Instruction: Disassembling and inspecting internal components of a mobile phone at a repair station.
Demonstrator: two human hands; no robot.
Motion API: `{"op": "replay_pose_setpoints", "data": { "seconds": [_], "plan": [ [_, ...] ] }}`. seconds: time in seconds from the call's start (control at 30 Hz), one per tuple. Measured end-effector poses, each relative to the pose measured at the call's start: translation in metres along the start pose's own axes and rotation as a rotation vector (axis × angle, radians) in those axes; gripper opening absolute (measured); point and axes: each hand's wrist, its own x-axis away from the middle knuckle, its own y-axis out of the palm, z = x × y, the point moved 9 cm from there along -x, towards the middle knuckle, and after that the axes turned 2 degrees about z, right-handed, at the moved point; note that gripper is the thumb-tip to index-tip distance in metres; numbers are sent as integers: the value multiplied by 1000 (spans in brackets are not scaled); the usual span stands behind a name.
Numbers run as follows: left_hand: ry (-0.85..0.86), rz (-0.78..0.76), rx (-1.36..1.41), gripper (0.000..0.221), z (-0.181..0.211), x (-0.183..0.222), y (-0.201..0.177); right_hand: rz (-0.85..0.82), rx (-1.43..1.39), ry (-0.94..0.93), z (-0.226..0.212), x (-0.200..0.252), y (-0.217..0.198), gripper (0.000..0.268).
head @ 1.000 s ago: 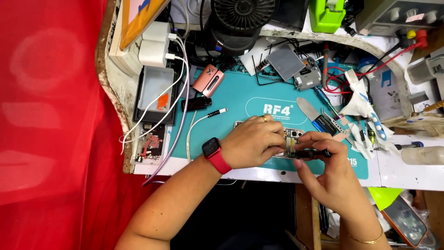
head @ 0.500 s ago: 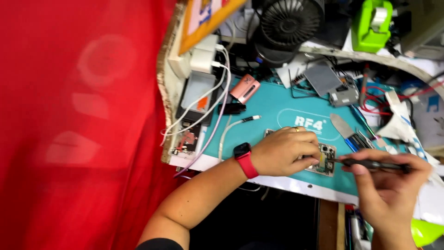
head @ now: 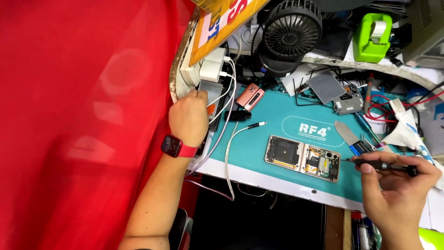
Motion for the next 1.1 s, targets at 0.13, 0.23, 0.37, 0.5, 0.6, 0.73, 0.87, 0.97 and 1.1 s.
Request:
{"op": "replay_pose_setpoints", "data": {
  "seconds": [0.13,0.23,0.37,0.5,0.6,0.73,0.87,0.97,1.1],
  "plan": [
    [6,-17,27,32,0,1,-13,5,1,-7,2,-1,-3,45],
    [-34,36,102,54,3,13,-48,26,66,-51,1,-5,-8,45],
    [207,146,657,27,77,50,-89,-134,233,149,27,-10,-27,36],
    [605,-192,899,50,159,75,-48,-737,358,-130,22,-32,31,12],
    [634,-241,836,70,182,71,-4,-970,426,-152,42,-35,57,20],
    [545,-322,893,70,182,70,13,-1000,628,-97,-5,-46,89,20],
    [503,-390,966,68,181,68,23,-1152,741,-159,14,-47,99,23],
    [496,-413,978,71,180,66,24,-1241,841,-205,16,-49,105,24],
    [476,-440,988,72,180,65,23,-1337,919,-237,15,-46,111,24]
  ]
}}
